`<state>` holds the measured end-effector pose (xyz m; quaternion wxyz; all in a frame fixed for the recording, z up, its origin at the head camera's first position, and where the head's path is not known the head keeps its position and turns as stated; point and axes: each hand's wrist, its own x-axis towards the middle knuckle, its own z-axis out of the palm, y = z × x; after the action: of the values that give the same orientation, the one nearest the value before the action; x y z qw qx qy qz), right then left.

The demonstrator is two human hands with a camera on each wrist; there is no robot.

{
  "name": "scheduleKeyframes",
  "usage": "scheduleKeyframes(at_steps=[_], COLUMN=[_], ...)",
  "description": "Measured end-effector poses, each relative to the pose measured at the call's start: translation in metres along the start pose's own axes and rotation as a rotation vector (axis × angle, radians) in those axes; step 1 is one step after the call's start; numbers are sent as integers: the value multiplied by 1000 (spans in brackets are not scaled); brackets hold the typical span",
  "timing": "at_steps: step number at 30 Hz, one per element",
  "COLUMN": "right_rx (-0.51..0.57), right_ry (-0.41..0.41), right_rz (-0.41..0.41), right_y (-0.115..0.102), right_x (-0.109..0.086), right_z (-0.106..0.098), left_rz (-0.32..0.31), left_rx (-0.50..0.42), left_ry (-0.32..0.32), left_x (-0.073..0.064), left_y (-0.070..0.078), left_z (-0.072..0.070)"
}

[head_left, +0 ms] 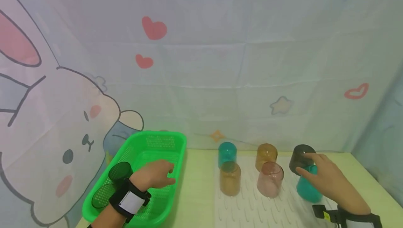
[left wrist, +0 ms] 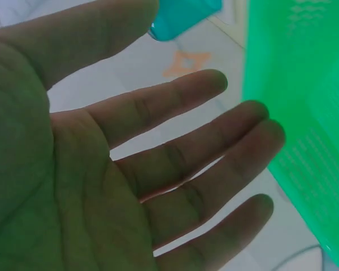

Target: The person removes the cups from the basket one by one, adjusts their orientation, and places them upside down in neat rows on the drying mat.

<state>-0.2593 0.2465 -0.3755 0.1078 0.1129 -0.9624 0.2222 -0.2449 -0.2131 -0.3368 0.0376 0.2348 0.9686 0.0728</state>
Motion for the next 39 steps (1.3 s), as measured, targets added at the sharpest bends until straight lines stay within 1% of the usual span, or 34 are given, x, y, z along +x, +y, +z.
scheduleKeyframes(at_steps=[2,4,9,12,16,20,24,27,32,39], right_rx=[15,31,53,56,67,86,90,95,107,102], right_ry=[-1,-2,14,30,41,47,57,52,42,49], right_rz=[0,-5,-30,-41,-53,-63,-69,-68,-64,-62], right_y=[-5,-10,-18,-18,-17,-18,-16,-14,-12,-8], right_x=[-1,-1,-1,-1,-2,-1,1,3,4,6], right_z=[1,3,6,9,12,15,17,17,20,22], left_rz=[-33,-77,-204,-253,-315,-358,-365,-364,-332,-274], left_rx=[-22,-25,40,78,68,53,11,-24,-19,-29], left_ry=[-5,-11,-25,-34,-70,-100,-103,-118,-147,-135], left_x=[-3,-7,-13,-12,-12,-11,-7,-4,1,9], left_y=[-8,-15,-32,-40,-46,-52,-57,-60,-63,-57], left_z=[1,0,-3,-2,2,7,12,17,22,21])
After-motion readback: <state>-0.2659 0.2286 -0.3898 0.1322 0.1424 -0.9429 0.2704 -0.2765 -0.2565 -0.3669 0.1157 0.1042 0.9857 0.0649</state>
